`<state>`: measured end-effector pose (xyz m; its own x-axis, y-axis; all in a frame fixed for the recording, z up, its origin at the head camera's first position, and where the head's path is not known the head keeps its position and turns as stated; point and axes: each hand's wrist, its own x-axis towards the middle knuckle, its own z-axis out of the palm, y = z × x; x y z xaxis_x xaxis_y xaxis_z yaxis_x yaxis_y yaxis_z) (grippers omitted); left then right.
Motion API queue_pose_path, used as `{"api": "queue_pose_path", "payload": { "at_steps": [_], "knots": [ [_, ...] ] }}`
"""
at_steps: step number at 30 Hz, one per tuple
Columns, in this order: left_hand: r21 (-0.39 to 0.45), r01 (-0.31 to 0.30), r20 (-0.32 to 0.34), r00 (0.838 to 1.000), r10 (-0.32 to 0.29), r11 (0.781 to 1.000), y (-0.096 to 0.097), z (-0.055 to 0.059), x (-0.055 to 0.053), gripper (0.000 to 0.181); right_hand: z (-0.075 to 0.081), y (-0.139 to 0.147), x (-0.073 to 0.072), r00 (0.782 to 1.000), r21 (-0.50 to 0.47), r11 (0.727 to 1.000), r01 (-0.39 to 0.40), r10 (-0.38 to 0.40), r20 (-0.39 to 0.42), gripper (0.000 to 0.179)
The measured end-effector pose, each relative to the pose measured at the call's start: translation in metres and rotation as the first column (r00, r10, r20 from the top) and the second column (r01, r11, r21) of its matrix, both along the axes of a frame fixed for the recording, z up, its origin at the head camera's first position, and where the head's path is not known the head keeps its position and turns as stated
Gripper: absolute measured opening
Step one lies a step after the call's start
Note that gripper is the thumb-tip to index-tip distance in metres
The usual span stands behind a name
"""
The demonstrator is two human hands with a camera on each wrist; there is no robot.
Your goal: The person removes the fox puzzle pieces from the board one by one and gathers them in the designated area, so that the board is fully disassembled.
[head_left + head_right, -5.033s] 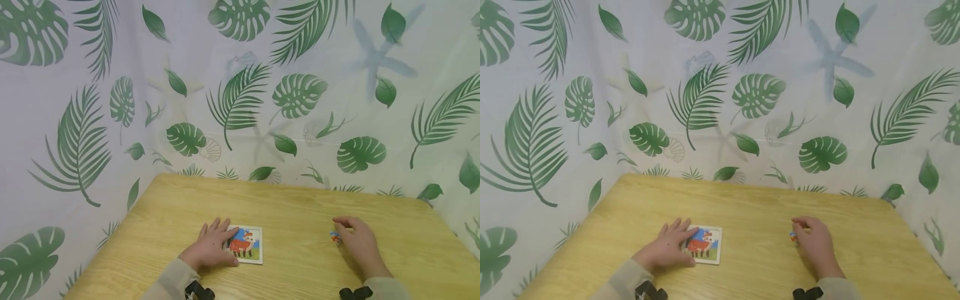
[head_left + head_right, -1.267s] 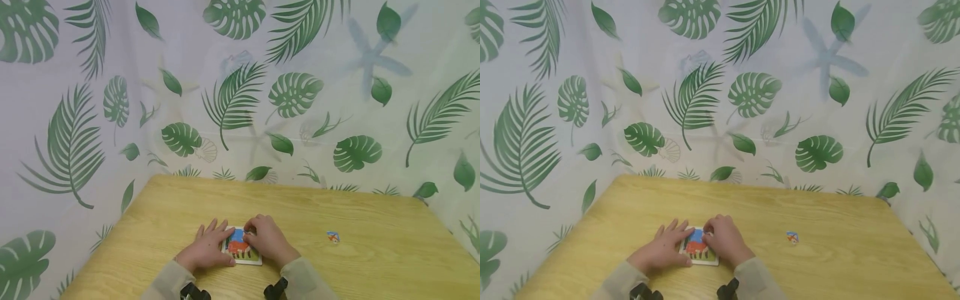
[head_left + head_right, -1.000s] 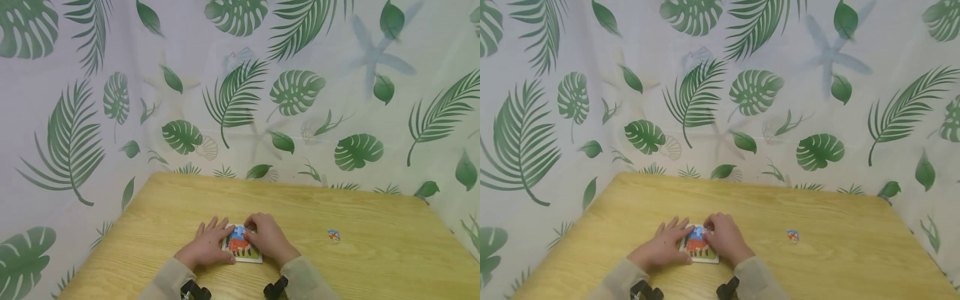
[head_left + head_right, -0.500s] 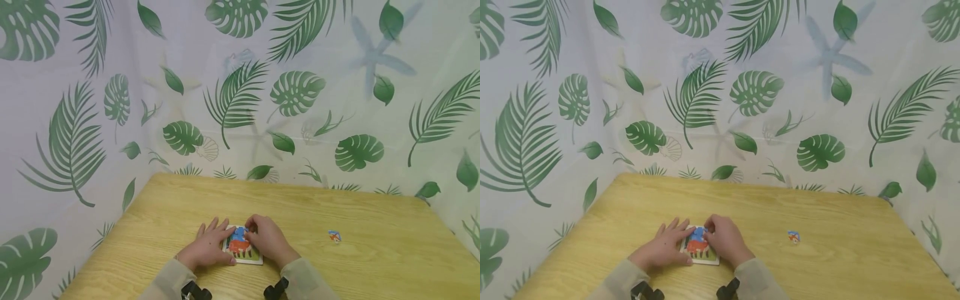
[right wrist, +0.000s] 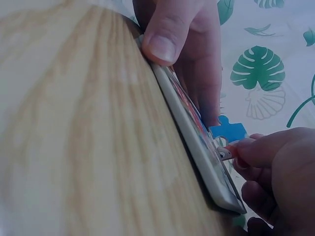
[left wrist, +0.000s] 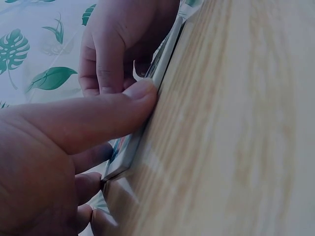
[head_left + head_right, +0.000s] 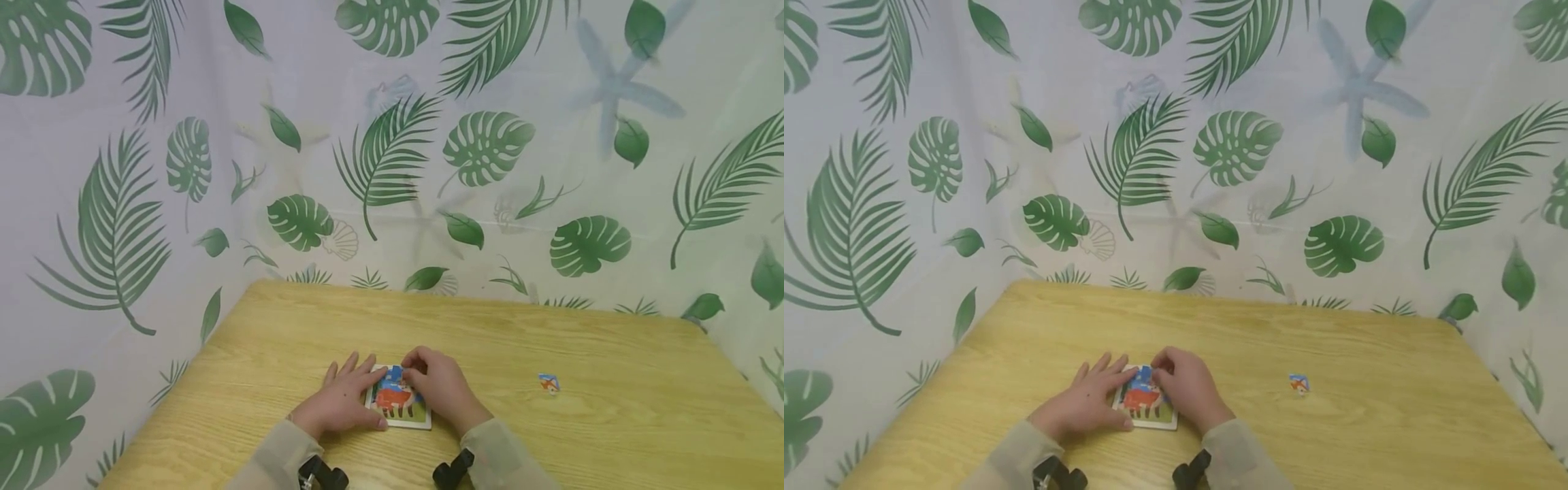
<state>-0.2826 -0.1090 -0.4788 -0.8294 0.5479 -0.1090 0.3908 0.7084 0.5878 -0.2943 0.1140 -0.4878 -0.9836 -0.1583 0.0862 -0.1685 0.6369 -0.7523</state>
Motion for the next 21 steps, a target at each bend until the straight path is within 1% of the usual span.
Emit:
{"api": "queue_pose_path", "payload": {
  "at_steps": [6,10,13,17,21],
  "knots": [
    [-0.004,0.001,-0.011,1.000,-0.001,1.000,0.000,0.002,0.002,0.093,-0.001,0.001,0.000,1.000,-0.049,0.999,0.024,-0.024,0.007,0.005],
    [-0.010,0.004,-0.023,1.000,-0.004,1.000,0.003,0.002,0.001,0.093,0.002,0.007,0.000,0.999,-0.063,0.997,0.038,-0.038,0.005,0.004],
    [-0.013,-0.004,-0.024,1.000,0.004,1.000,0.003,0.002,0.002,0.093,0.004,0.015,0.001,0.999,-0.066,0.997,0.051,-0.050,0.017,0.007],
    [-0.011,-0.015,-0.025,1.000,0.015,1.000,0.002,0.002,0.004,0.094,0.006,0.028,0.001,0.995,-0.068,0.994,0.087,-0.084,0.047,0.006],
    [-0.023,-0.015,-0.031,0.999,0.014,1.000,0.002,0.003,0.004,0.094,0.007,0.043,-0.001,0.993,-0.053,0.992,0.113,-0.111,0.050,0.005]
  ]
}}
